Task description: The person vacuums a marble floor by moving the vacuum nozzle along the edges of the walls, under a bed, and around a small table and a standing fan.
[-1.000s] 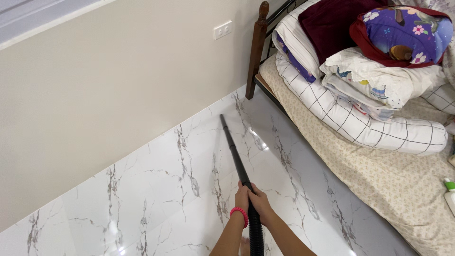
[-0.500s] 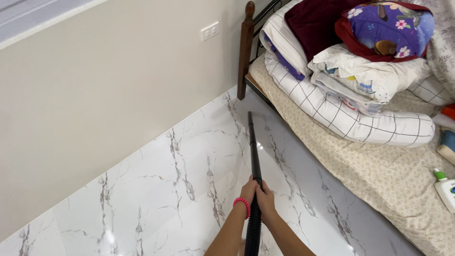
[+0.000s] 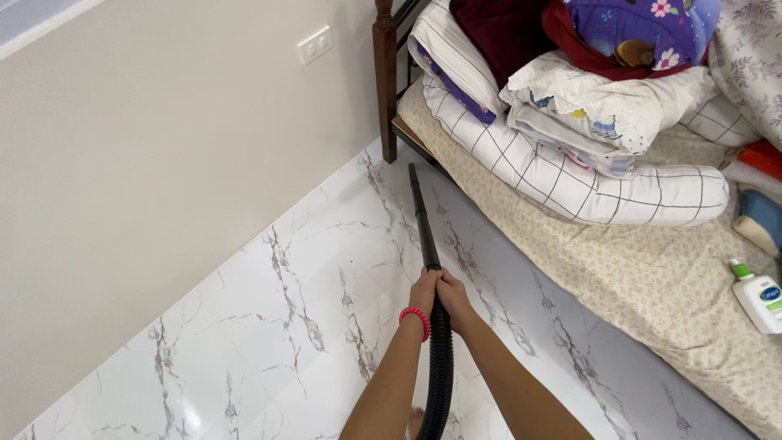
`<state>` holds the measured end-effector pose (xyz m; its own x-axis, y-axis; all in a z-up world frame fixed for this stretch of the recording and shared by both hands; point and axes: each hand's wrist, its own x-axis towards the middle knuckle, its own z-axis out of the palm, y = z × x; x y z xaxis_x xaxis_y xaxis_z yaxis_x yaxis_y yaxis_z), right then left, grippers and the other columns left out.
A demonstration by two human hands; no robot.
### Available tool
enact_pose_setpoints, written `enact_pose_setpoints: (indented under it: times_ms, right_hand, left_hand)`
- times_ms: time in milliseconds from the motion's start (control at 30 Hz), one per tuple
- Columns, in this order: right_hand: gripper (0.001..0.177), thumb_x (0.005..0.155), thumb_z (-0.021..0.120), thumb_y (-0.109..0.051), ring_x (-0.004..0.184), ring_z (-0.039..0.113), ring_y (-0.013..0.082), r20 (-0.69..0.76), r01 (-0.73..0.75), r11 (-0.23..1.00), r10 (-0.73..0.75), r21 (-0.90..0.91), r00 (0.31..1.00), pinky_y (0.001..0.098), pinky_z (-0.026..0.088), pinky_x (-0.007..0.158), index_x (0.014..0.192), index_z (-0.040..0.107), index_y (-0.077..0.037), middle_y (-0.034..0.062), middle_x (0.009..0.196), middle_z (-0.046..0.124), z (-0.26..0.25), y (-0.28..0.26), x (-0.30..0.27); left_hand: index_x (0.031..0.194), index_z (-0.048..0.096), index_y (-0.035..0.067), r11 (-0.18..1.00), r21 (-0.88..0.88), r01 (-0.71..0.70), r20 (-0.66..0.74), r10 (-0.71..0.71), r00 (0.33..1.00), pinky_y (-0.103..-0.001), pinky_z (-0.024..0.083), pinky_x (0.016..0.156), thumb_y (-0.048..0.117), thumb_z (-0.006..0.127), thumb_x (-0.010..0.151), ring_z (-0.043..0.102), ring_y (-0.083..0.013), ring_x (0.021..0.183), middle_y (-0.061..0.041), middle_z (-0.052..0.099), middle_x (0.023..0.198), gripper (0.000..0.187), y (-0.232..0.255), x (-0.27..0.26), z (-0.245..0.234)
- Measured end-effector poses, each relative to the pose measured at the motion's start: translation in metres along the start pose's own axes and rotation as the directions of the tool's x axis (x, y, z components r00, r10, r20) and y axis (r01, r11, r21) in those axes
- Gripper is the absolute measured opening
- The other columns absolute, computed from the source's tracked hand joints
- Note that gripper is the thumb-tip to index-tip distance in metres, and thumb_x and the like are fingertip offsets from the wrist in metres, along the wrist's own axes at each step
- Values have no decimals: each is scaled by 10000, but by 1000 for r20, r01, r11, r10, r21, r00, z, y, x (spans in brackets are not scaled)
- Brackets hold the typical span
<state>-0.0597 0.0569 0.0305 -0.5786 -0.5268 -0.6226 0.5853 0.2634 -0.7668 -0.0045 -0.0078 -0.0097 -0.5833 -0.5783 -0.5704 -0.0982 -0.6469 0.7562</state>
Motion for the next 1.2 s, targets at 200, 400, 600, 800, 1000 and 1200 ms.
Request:
enact_pose_setpoints:
  times_ms: [200, 400, 600, 800, 1000, 1200]
  right_hand:
    - [446, 1003, 512, -208, 809, 653, 162, 48, 1, 1000, -2, 18, 999, 315, 559, 657, 1438, 512, -113, 100, 1016, 679, 4, -7, 10]
    - [506, 1001, 505, -198, 738, 659, 199, 59, -15, 994, 22, -109, 998, 350, 570, 595, 1496, 473, -96, 125, 983, 673, 13, -13, 6]
    - [603, 991, 517, -243, 703, 623, 182, 18, -84, 989, 87, -120, 996, 337, 533, 564, 1577, 381, -207, 97, 932, 667, 15, 17, -30]
    - [680, 967, 569, -162, 766, 622, 151, 136, 7, 977, 23, -211, 990, 297, 532, 642, 1602, 327, -186, 95, 964, 677, 32, 81, -52]
    - [677, 978, 543, -173, 671, 631, 151, 180, -137, 928, 209, -346, 961, 314, 533, 578, 1607, 301, -237, 75, 947, 711, 73, 93, -92]
    - [630, 999, 477, -177, 455, 555, 181, 175, -217, 947, 261, -237, 949, 348, 472, 421, 1605, 336, -275, 120, 723, 640, 88, 110, -150]
  left_hand:
    - [1153, 691, -7, 1000, 6, -5, -26, 5, 1000, -295, 505, 759, 399, 660, 851, 617, -172, 856, -91, 675, 958, 508, -8, 24, -3]
    - [1218, 685, -21, 984, -164, 71, 20, -68, 997, -290, 520, 794, 365, 673, 854, 626, -162, 898, -71, 673, 1001, 531, -10, 29, -16]
    - [1402, 562, 108, 995, 95, 36, -43, -32, 999, -302, 487, 722, 343, 571, 834, 578, -178, 805, -87, 632, 911, 615, -35, -12, -31]
    - [1555, 440, 119, 979, -171, 111, -92, -128, 987, -296, 495, 733, 312, 580, 850, 584, -164, 815, -66, 618, 929, 744, -62, -58, -84]
    - [1600, 285, 271, 937, -245, 248, -228, -304, 925, -343, 421, 600, 307, 588, 803, 516, -187, 715, -58, 552, 873, 854, -33, -124, -120]
    - [1426, 496, -43, 991, -47, 128, -179, -134, 975, -349, 462, 523, 291, 652, 813, 555, -200, 648, -76, 569, 803, 716, -83, -122, -163]
